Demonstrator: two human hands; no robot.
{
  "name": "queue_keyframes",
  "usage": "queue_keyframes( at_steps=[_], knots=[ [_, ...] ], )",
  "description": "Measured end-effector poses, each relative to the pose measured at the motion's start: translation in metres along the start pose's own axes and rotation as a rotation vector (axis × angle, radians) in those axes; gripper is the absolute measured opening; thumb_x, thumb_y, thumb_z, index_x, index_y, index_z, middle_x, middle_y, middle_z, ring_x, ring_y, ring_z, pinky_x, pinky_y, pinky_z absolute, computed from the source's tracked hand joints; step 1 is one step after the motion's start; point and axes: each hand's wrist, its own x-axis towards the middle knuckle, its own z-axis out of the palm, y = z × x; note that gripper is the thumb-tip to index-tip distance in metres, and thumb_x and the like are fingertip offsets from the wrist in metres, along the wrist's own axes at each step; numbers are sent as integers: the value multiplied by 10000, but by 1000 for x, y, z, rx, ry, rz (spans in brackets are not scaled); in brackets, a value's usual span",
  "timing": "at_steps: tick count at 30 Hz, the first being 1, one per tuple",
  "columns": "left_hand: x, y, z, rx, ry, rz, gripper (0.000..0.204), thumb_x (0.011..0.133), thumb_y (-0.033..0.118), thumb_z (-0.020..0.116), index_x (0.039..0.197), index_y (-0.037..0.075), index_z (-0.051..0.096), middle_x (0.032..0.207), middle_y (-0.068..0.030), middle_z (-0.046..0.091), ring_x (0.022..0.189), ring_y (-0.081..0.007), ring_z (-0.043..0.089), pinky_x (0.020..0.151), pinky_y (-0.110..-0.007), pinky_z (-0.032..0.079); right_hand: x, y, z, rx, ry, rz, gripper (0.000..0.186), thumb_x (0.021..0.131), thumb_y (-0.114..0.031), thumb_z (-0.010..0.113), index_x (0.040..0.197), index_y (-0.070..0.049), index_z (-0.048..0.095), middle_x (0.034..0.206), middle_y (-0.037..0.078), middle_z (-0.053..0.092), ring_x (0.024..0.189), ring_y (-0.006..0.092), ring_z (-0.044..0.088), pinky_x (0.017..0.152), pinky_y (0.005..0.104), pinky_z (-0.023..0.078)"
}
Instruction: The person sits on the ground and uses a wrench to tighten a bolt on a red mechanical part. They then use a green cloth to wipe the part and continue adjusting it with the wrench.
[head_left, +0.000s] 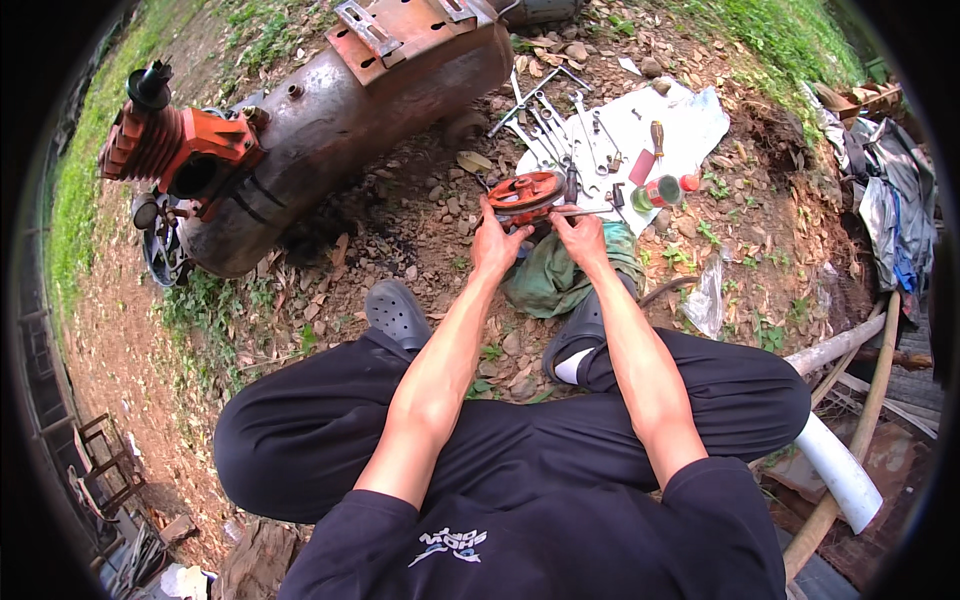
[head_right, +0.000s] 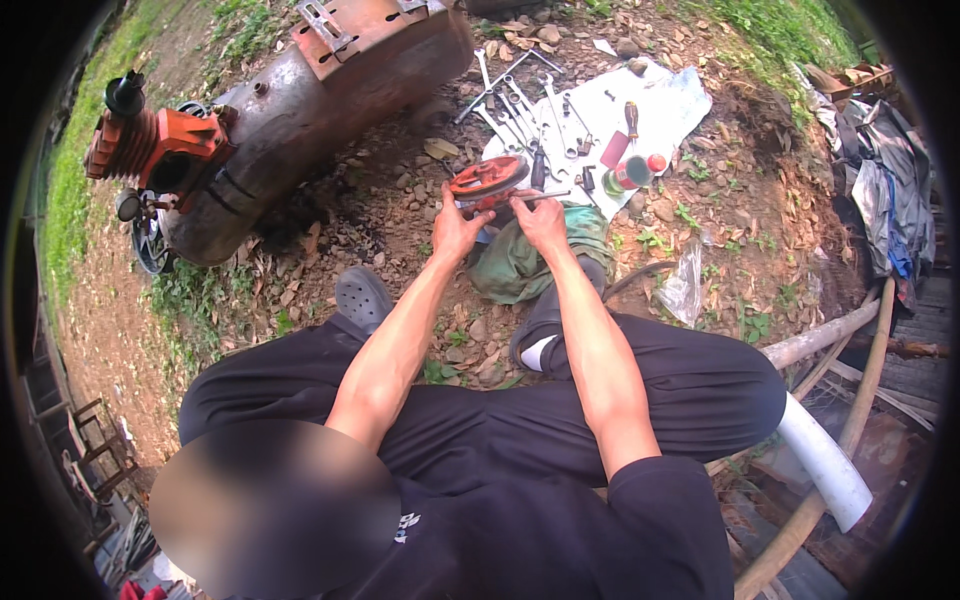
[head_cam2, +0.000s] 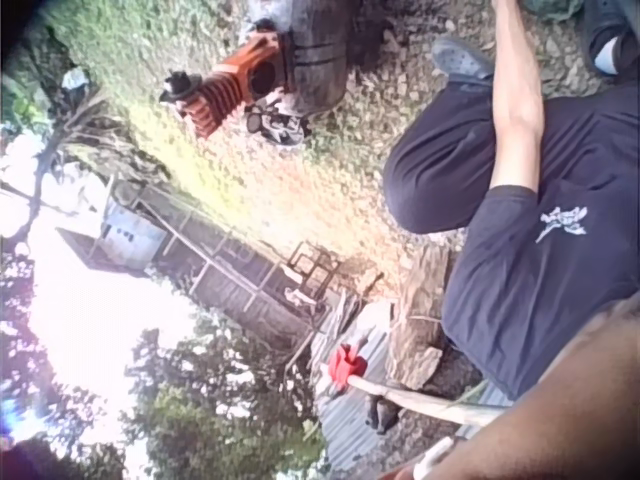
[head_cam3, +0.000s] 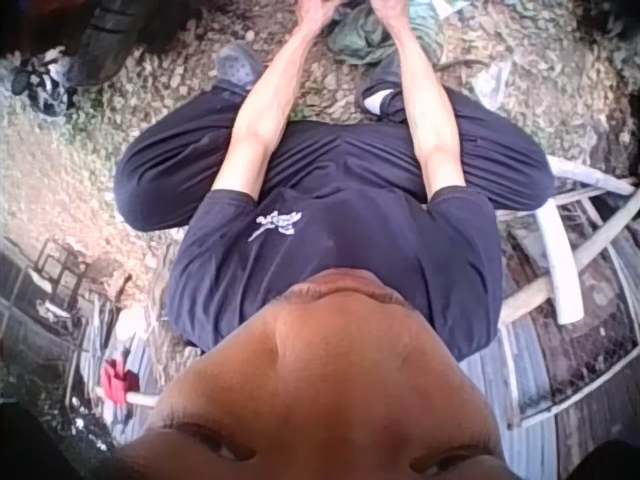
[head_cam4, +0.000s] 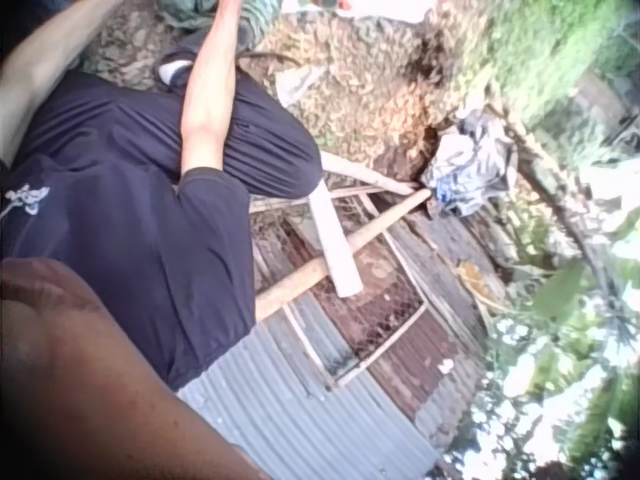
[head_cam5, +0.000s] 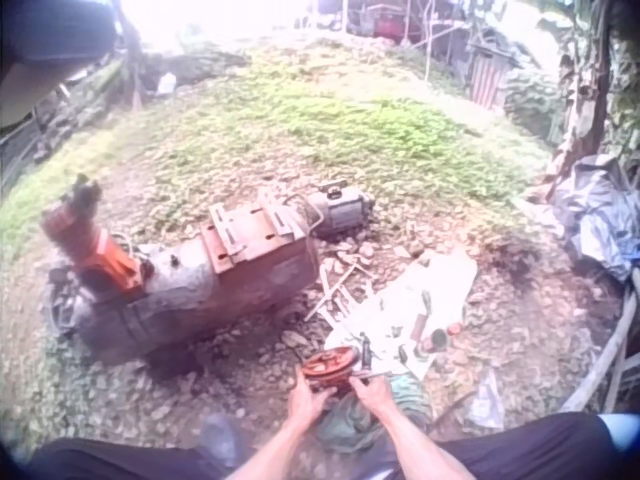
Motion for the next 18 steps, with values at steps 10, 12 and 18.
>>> queue_keyframes(
  at_steps=[10, 12, 18],
  knots=[
    [-2, 2, -1, 33, 11, -28, 1157, 755, 376, 812, 1545, 30, 42, 1121, -137, 699, 997, -315, 673, 869, -430, 508, -2, -2, -2, 54, 15, 71, 199, 897, -174, 687, 1013, -15, 718, 752, 52, 708, 674, 111, 635, 617, 268, 498],
    [-5, 9, -3, 56, 7, -45, 1149, 756, 374, 813, 1544, 27, 52, 1123, -135, 700, 995, -313, 674, 867, -431, 509, -2, 13, -21, -132, 231, -63, 190, 901, -165, 679, 1013, -17, 720, 740, 46, 705, 661, 113, 631, 608, 273, 497],
    [0, 0, -2, 30, 32, -47, 1154, 751, 393, 810, 1547, 37, 54, 1126, -116, 704, 1018, -299, 667, 883, -417, 504, -4, 6, -13, 299, -115, 100, 193, 917, -131, 666, 1055, -4, 707, 877, 61, 721, 755, 115, 669, 613, 252, 515]
  ],
)
